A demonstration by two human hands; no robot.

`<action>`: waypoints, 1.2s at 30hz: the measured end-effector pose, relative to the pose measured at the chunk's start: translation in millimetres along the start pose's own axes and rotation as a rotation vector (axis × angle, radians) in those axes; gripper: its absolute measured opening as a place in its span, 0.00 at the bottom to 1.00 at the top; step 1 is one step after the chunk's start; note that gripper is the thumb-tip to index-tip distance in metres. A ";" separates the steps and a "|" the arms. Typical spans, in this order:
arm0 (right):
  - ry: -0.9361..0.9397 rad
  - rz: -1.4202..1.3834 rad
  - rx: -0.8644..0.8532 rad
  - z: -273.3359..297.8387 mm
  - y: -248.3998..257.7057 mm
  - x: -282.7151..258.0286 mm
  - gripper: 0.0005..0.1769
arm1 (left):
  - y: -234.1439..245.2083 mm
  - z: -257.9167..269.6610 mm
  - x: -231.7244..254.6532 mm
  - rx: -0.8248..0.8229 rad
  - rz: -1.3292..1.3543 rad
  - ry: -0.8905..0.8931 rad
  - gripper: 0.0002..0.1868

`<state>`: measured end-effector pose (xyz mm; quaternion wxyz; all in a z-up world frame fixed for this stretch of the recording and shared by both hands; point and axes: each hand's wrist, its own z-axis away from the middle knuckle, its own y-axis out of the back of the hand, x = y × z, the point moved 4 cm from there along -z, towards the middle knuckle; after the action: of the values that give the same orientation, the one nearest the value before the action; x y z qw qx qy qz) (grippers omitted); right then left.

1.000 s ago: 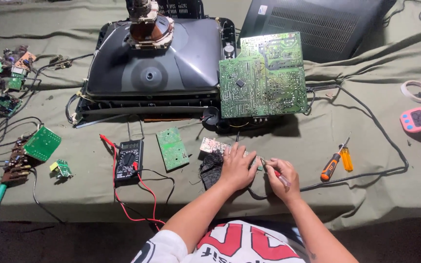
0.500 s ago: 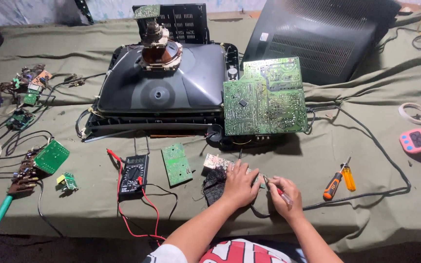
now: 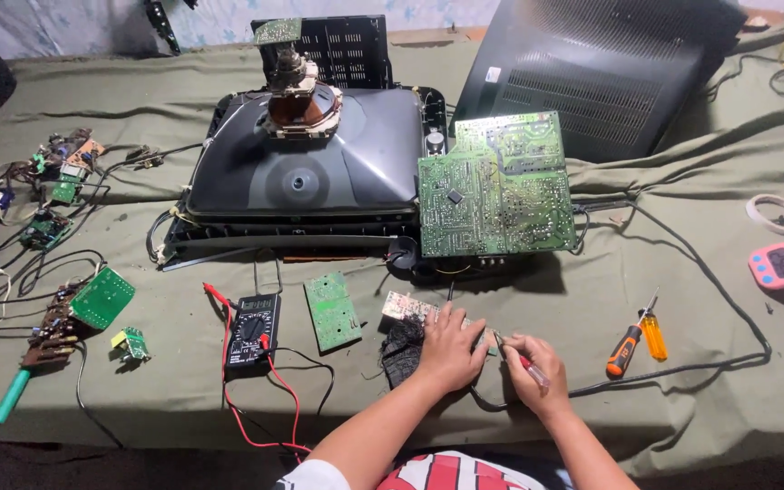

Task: Cleaning components and traces on a circuit board using a small brush tool

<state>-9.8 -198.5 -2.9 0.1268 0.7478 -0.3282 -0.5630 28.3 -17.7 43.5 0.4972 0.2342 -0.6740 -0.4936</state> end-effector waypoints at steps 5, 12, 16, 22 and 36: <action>-0.017 -0.024 0.013 -1.8 0.6 -4.9 0.06 | 2.0 0.8 1.0 -0.030 -0.009 0.012 0.31; -0.061 -0.006 0.002 -2.6 -0.1 -2.6 0.06 | -0.1 -0.4 -0.6 -0.011 0.011 0.004 0.30; -0.041 -0.033 0.005 -5.4 2.3 -1.8 0.06 | 0.5 -1.9 0.0 0.021 0.023 -0.015 0.29; -0.005 0.000 0.009 -5.6 2.1 -3.0 0.08 | 3.0 -2.5 1.0 0.004 0.027 -0.009 0.29; -0.053 0.012 -0.030 -0.4 2.0 -5.9 0.07 | 1.7 -0.5 0.2 -0.065 -0.021 0.030 0.31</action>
<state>-11.0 -196.3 2.9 0.1326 0.7286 -0.3275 -0.5868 29.0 -17.4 45.2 0.5093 0.2323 -0.6478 -0.5167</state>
